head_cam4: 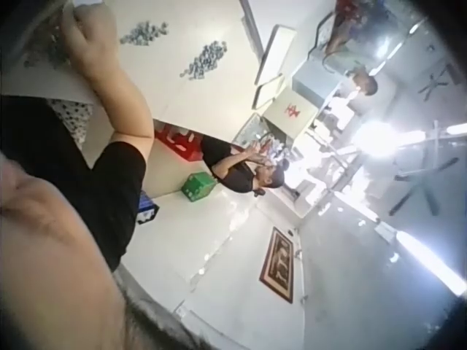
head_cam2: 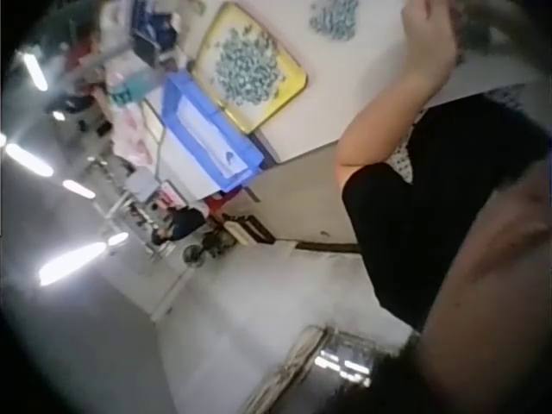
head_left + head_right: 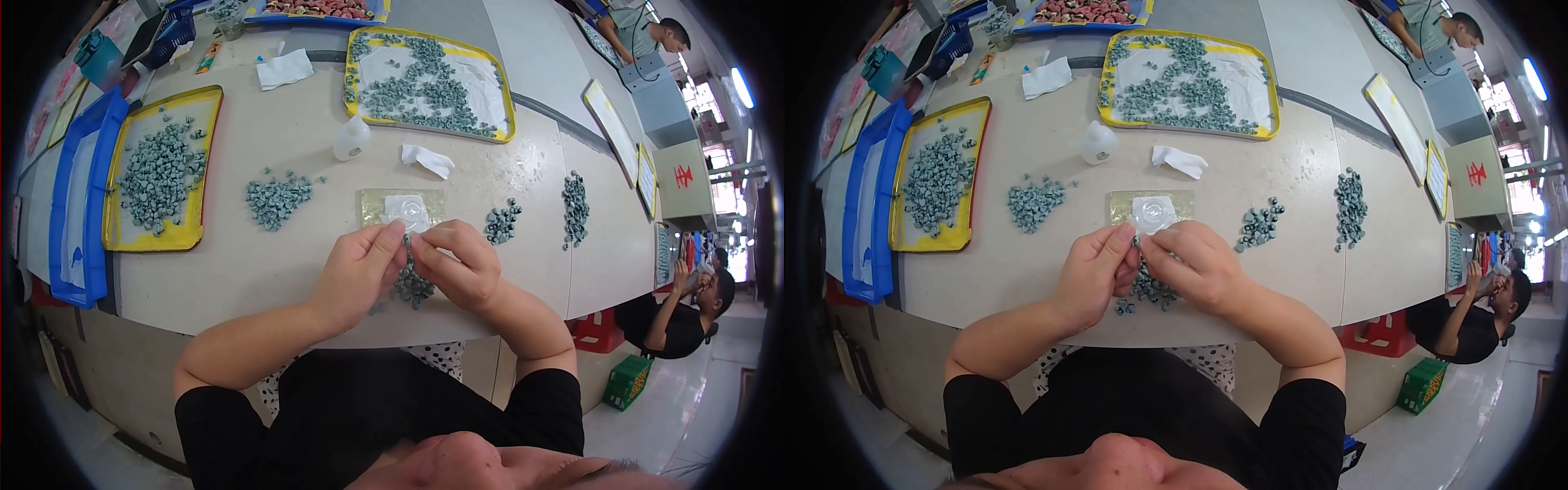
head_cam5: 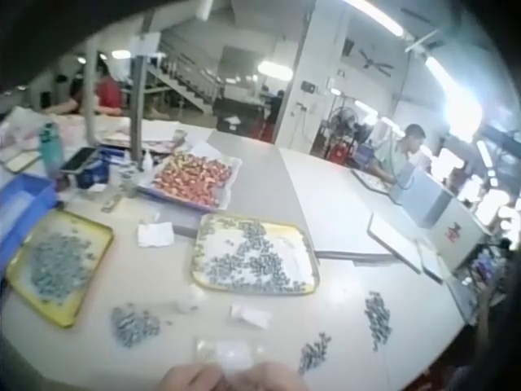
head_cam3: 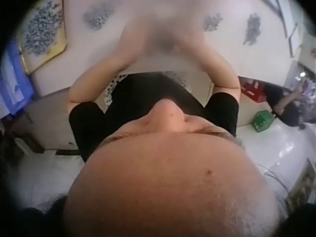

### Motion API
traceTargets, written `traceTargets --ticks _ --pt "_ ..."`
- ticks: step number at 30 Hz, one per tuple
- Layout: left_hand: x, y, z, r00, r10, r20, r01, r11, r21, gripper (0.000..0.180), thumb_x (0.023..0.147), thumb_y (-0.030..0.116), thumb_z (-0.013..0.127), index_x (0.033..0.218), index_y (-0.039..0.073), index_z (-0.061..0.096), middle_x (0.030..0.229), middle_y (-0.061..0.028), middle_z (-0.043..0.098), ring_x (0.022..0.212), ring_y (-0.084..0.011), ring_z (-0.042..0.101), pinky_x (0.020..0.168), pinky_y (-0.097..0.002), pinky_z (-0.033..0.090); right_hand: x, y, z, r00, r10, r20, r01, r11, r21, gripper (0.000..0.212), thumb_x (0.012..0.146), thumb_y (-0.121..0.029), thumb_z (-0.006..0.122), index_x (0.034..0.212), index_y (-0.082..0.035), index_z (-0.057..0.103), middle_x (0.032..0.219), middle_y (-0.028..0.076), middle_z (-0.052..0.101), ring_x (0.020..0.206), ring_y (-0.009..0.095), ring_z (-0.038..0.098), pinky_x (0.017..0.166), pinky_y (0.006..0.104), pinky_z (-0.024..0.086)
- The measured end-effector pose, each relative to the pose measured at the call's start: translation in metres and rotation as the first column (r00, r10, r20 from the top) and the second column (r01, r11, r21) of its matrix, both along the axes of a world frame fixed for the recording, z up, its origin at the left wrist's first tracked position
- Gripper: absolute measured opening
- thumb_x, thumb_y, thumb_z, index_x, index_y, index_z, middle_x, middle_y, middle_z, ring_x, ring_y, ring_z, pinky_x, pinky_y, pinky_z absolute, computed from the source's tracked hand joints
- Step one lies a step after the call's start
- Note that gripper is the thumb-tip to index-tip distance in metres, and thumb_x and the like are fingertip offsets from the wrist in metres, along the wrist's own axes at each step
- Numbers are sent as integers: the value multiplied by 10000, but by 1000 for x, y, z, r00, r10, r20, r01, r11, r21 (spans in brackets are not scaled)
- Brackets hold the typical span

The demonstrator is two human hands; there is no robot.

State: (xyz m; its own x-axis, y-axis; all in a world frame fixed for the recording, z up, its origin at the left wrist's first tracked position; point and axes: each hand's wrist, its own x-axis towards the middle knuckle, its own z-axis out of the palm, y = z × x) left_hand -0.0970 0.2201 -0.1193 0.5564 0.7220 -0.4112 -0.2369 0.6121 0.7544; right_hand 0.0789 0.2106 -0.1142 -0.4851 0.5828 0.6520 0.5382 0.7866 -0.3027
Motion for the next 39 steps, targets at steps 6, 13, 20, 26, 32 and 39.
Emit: traceTargets --ticks 6,13,20,26,32,39 --pt "-1 -9 -5 995 100 -21 -92 967 239 307 975 277 427 775 51 481 635 31 415 533 -36 326 474 -195 281 -8 0 0 997 52 -55 -48 997 67 237 609 77 710 826 63 613 830 128 574 631 240 579 533 310 474" --pt "0 -6 -4 992 113 -61 -74 890 449 294 973 267 437 784 47 484 633 35 413 528 -31 322 469 -191 278 -5 -1 1 998 44 -54 -40 996 77 254 625 77 698 865 57 618 845 125 584 635 244 588 538 312 487" --pt "0 -1 -4 982 -60 -178 100 969 225 313 955 301 476 758 59 490 602 47 394 503 -24 314 448 -182 265 34 6 24 960 -204 194 237 956 -171 278 720 40 633 992 -20 624 867 111 611 710 257 591 635 333 494" --pt "4 -4 3 967 -170 -190 214 945 247 282 948 295 485 804 53 504 631 40 394 511 -29 318 451 -187 274 95 9 18 623 -621 475 775 572 -268 212 815 -20 562 1019 -29 618 900 180 615 787 308 608 704 360 482" --pt "-2 5 -1 985 27 173 -4 991 -136 143 941 146 452 923 12 498 781 -17 438 569 -48 337 483 -191 289 99 15 6 499 -574 649 861 417 -292 199 790 -24 565 982 -16 615 891 177 614 811 316 610 732 361 484" --pt "1 6 -2 972 171 163 -154 982 -112 130 953 122 442 977 8 501 827 -21 470 592 -48 350 480 -189 294 79 16 4 710 -597 374 704 602 -376 201 777 6 575 971 -13 628 870 133 608 783 244 620 698 314 497"
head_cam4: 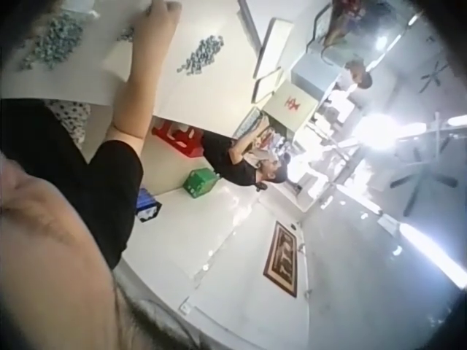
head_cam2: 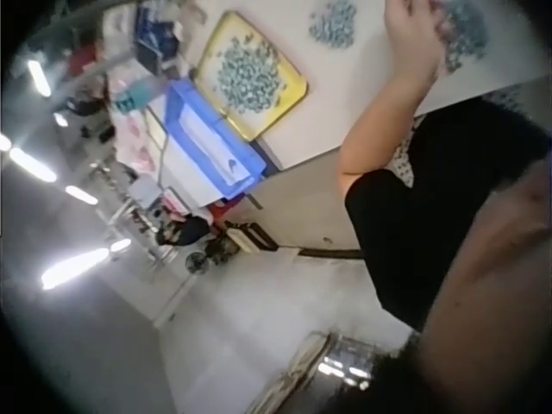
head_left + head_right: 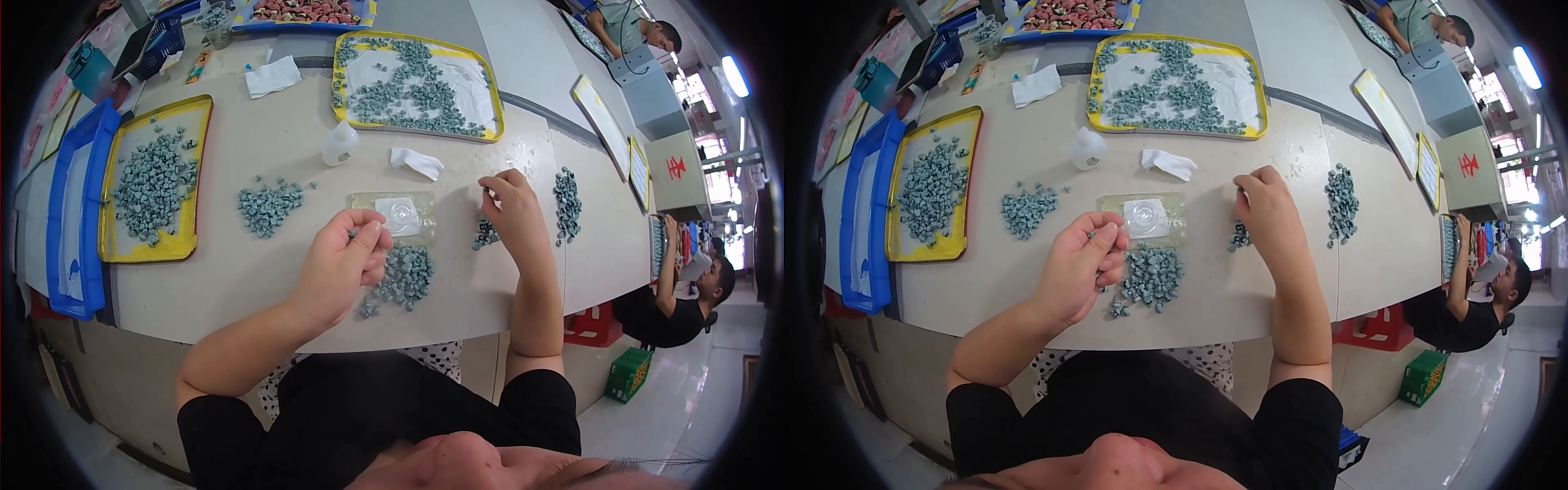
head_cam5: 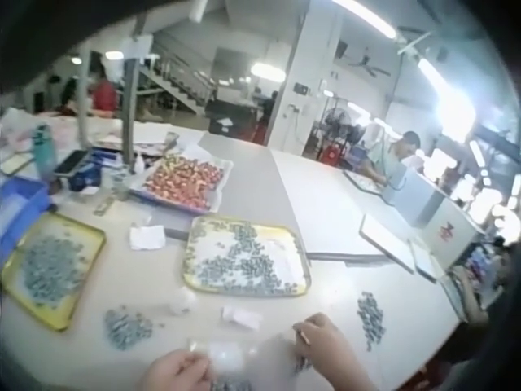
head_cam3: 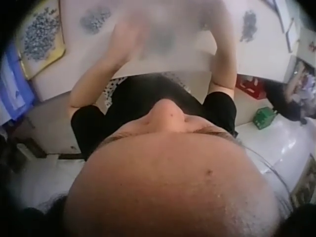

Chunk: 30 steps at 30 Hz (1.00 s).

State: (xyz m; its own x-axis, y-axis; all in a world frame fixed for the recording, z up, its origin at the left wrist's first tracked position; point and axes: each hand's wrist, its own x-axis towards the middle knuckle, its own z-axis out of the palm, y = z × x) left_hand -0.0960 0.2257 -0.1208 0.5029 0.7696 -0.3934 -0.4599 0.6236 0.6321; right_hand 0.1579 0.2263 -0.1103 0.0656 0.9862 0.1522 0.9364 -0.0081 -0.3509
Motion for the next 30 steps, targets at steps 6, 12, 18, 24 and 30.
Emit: traceTargets --ticks 6,12,18,24,30 --pt "-1 6 -4 999 -31 -9 32 999 28 163 957 199 471 938 43 511 762 0 466 532 -38 317 445 -181 269 -26 -5 4 943 120 -310 -116 993 31 121 777 -17 644 897 2 649 817 98 624 673 165 612 622 268 493" --pt "2 8 1 1000 -8 -25 7 999 -47 200 946 227 499 866 44 514 719 12 445 530 -32 308 448 -180 258 -40 -10 -2 906 301 -298 -251 948 194 155 735 13 686 886 -16 664 799 86 636 657 149 615 574 249 495" --pt "-1 7 -5 992 -15 -121 18 1000 21 184 947 187 481 897 17 531 699 32 403 537 -35 320 444 -178 257 -50 -11 -7 880 450 -152 -363 844 396 203 696 25 707 890 -15 662 830 84 638 650 167 606 552 272 496" --pt "1 7 -1 998 33 -62 -32 999 4 185 937 128 480 1033 -15 546 780 5 454 579 -38 350 480 -182 303 -52 -8 -4 829 554 79 -541 759 362 309 647 25 679 952 -1 635 876 75 612 709 208 597 589 308 493" --pt "-3 8 -2 994 74 -85 -71 997 43 193 931 119 501 1057 -15 558 844 -24 526 583 -33 352 490 -185 317 -59 -11 3 759 593 268 -651 700 293 337 659 -40 583 990 -4 634 920 86 576 756 217 582 621 313 486"
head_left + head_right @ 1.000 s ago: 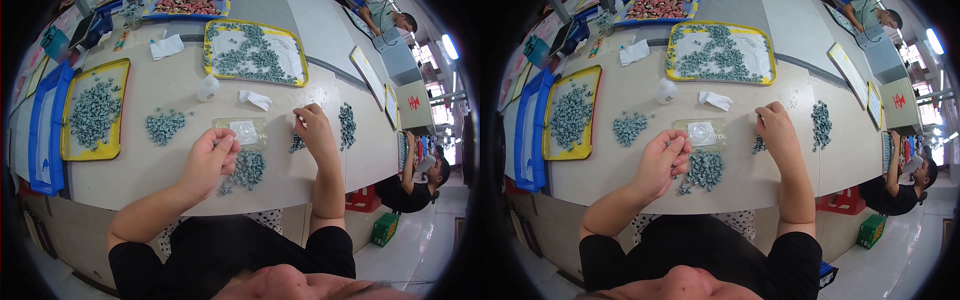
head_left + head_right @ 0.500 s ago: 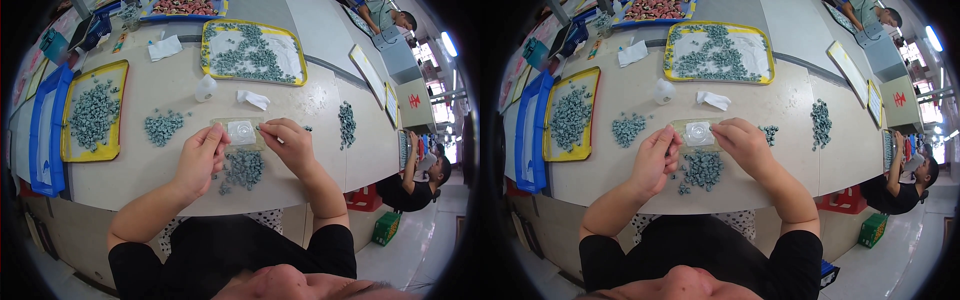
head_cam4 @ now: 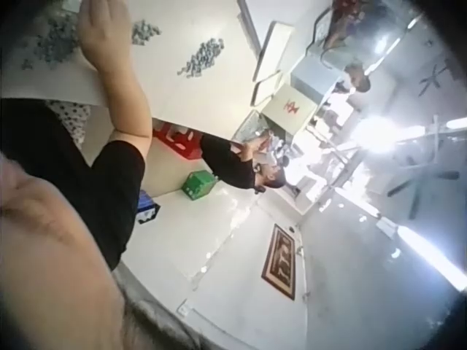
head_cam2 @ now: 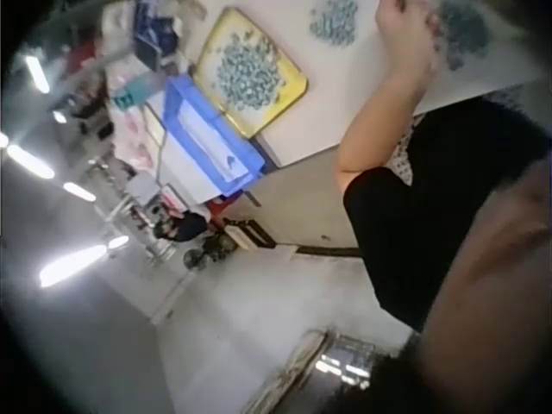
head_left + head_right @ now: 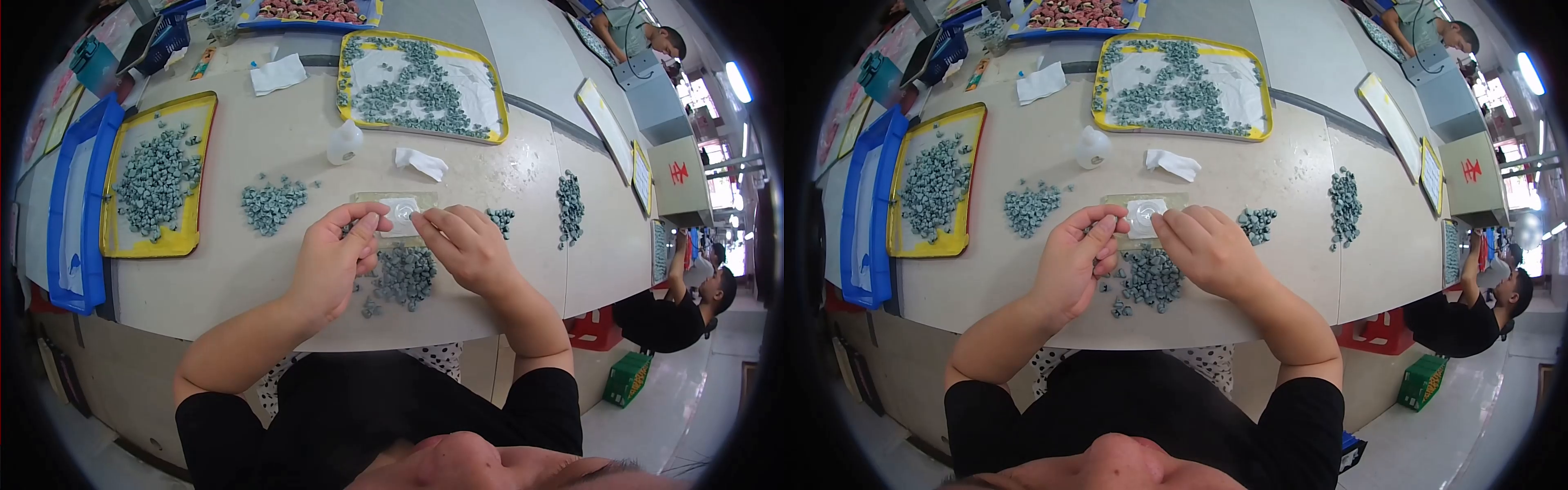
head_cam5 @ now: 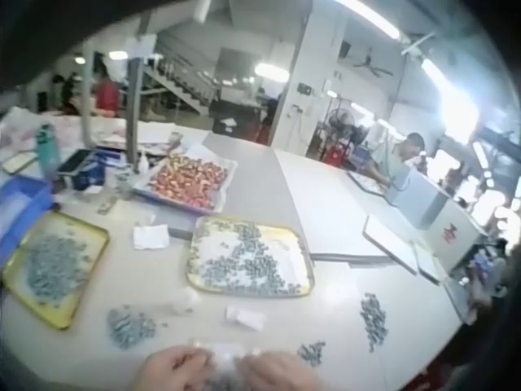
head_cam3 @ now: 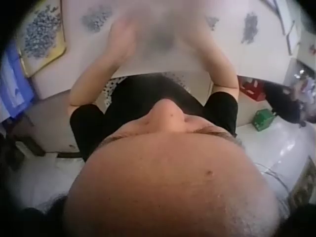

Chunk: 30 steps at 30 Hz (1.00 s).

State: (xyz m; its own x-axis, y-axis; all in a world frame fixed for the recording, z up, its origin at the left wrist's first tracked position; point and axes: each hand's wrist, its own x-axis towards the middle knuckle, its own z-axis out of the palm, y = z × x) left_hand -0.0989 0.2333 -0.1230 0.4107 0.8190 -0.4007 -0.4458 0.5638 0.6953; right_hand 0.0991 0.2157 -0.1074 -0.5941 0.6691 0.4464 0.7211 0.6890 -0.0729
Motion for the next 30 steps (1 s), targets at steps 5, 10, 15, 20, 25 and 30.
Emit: traceTargets --ticks 5,10,15,20,25,30 --pt "-4 3 -1 999 14 36 -13 1000 -10 204 930 145 518 1045 -17 561 833 -26 529 568 -30 353 474 -176 307 -5 -1 3 1000 12 15 -12 1000 -13 320 665 -14 608 983 2 633 908 85 583 737 220 581 619 308 484" --pt "-5 2 -1 999 -22 41 23 999 -24 228 943 211 506 954 -9 562 747 -6 501 520 -28 330 433 -178 269 -13 -3 2 805 -348 -481 120 889 -442 170 751 46 652 916 19 625 817 71 612 680 145 577 625 260 470" --pt "-4 -2 1 994 -89 -56 88 996 -12 363 939 350 496 762 34 497 565 37 392 436 -32 277 390 -196 222 -7 -3 1 426 -678 -599 -199 576 -793 87 844 -48 616 904 12 596 782 52 603 654 97 541 598 231 435" --pt "-1 -1 4 989 -109 -104 108 994 -14 401 926 400 501 702 69 477 530 37 369 419 -47 287 381 -211 219 -7 -3 3 277 -771 -573 -432 433 -791 109 862 -87 605 898 11 576 754 51 585 626 94 516 571 217 407" --pt "-2 0 0 973 -229 24 230 966 -116 409 934 404 479 661 101 451 501 34 339 404 -69 277 378 -220 204 -9 -6 1 272 -769 -578 -428 441 -789 78 848 -55 616 872 7 575 745 45 583 622 91 518 583 216 417" --pt "1 -3 1 966 -243 87 256 947 -192 421 950 394 449 646 101 442 481 42 283 399 -72 242 380 -224 189 -19 -9 -6 684 -265 -680 -32 920 -391 103 752 55 658 826 16 600 774 84 595 622 133 550 563 232 446"
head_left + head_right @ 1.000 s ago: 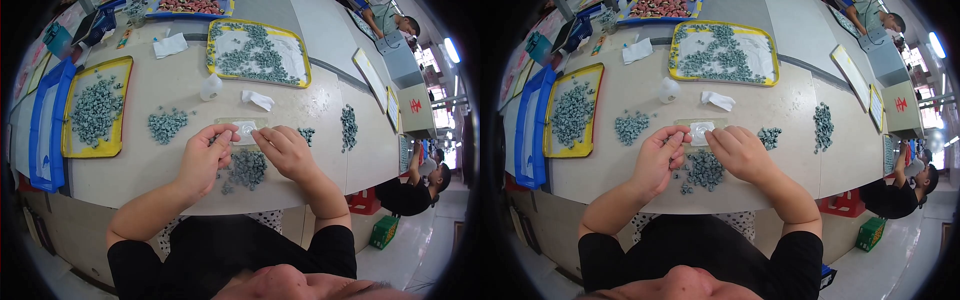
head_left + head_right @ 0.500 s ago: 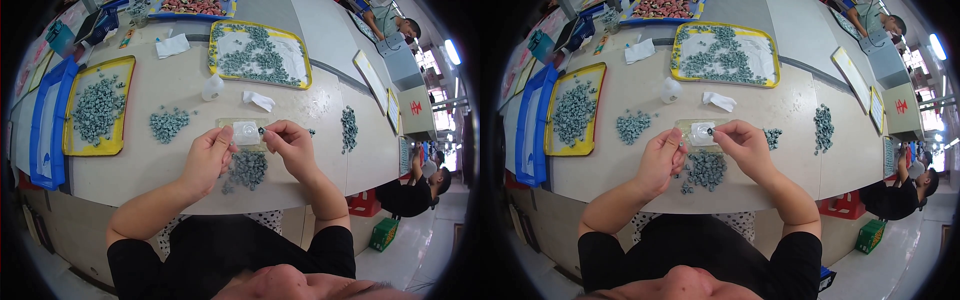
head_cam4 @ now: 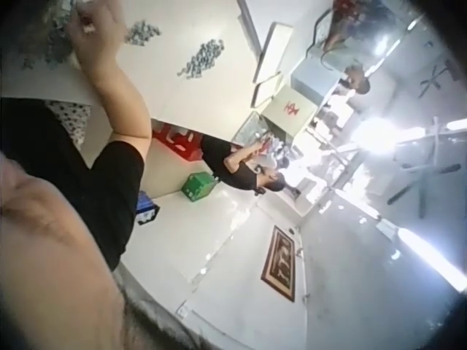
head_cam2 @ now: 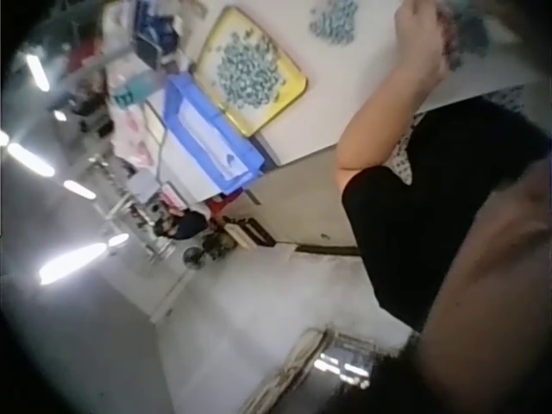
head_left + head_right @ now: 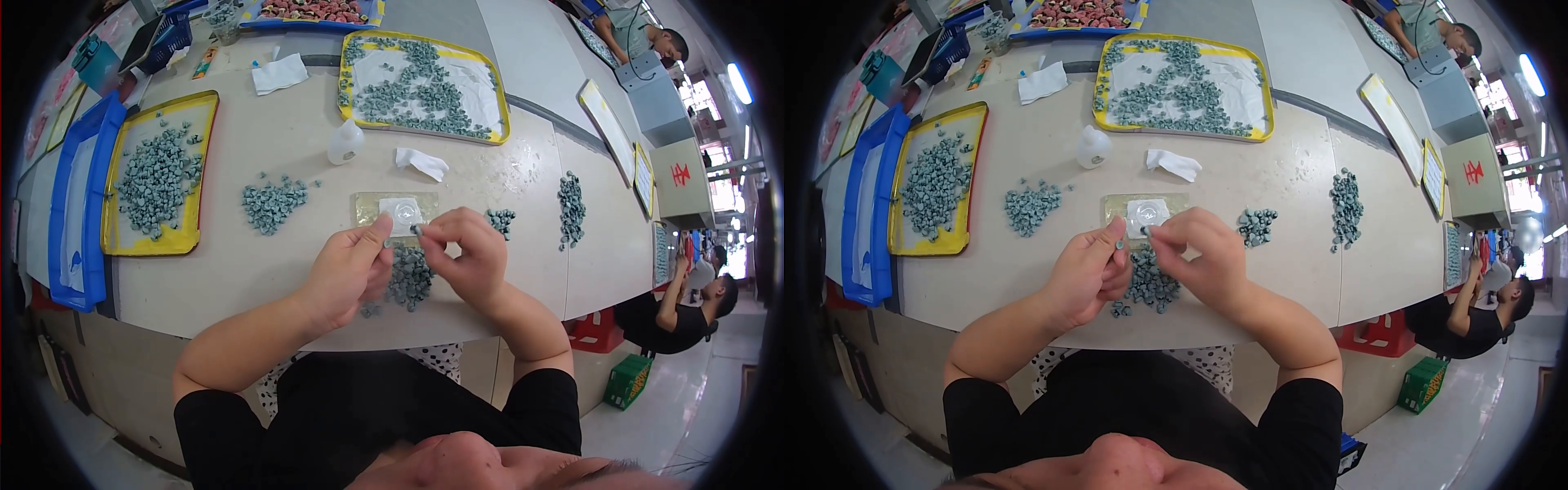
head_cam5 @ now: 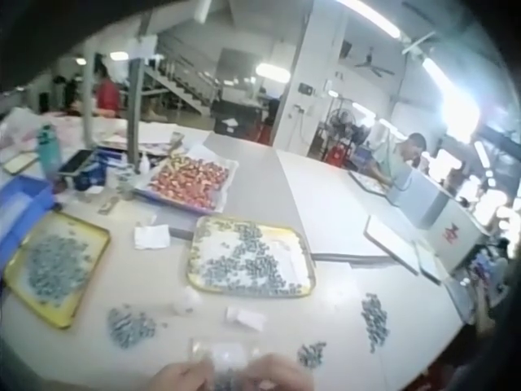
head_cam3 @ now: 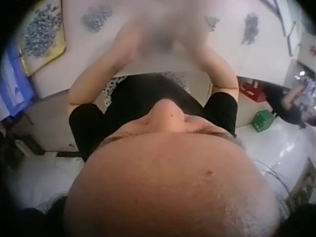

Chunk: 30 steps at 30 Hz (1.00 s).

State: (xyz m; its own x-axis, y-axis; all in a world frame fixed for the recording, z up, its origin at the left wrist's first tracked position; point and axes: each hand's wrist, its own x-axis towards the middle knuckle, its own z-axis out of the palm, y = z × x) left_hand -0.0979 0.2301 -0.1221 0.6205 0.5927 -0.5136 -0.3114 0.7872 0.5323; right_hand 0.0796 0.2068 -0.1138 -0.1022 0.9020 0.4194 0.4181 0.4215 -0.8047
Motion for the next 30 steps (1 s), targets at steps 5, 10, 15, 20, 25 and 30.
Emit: traceTargets --ticks 5,10,15,20,25,30 --pt "-1 -3 -2 999 19 -30 -18 999 45 421 940 401 469 660 86 455 493 46 303 404 -62 246 384 -229 189 -3 1 0 953 38 300 -150 920 362 201 650 84 697 830 29 625 820 114 596 625 193 573 512 269 453" --pt "-1 -3 -1 998 31 -51 -29 999 44 433 946 399 456 630 104 444 488 41 299 405 -66 259 382 -228 195 -4 3 -1 878 30 478 -287 832 475 268 611 29 721 865 45 635 833 108 598 620 193 569 506 287 450" --pt "-3 -4 1 996 61 -63 -56 996 69 424 942 392 470 632 104 449 495 42 312 410 -65 263 390 -224 203 -10 5 0 836 2 548 -330 800 501 249 622 14 713 854 53 632 832 116 595 602 192 564 502 282 451" --pt "-8 -8 1 987 111 -112 -92 982 166 426 939 387 481 654 70 489 527 35 385 445 -49 314 413 -214 244 -17 6 -2 841 27 540 -351 786 508 249 621 15 719 844 74 624 830 131 592 587 200 560 494 282 453" --pt "-10 -13 -2 971 189 -149 -133 938 321 422 946 356 481 685 30 543 570 28 456 519 -33 385 468 -200 309 -22 7 -8 871 42 489 -343 765 545 266 607 59 727 845 96 615 827 147 585 590 210 554 485 290 453" --pt "-13 -17 -3 951 267 -156 -142 826 545 411 962 309 457 714 0 567 611 -2 527 584 -46 454 540 -214 385 -28 8 -13 916 121 382 -330 767 551 279 609 89 723 866 100 614 828 148 577 594 210 550 482 287 452"
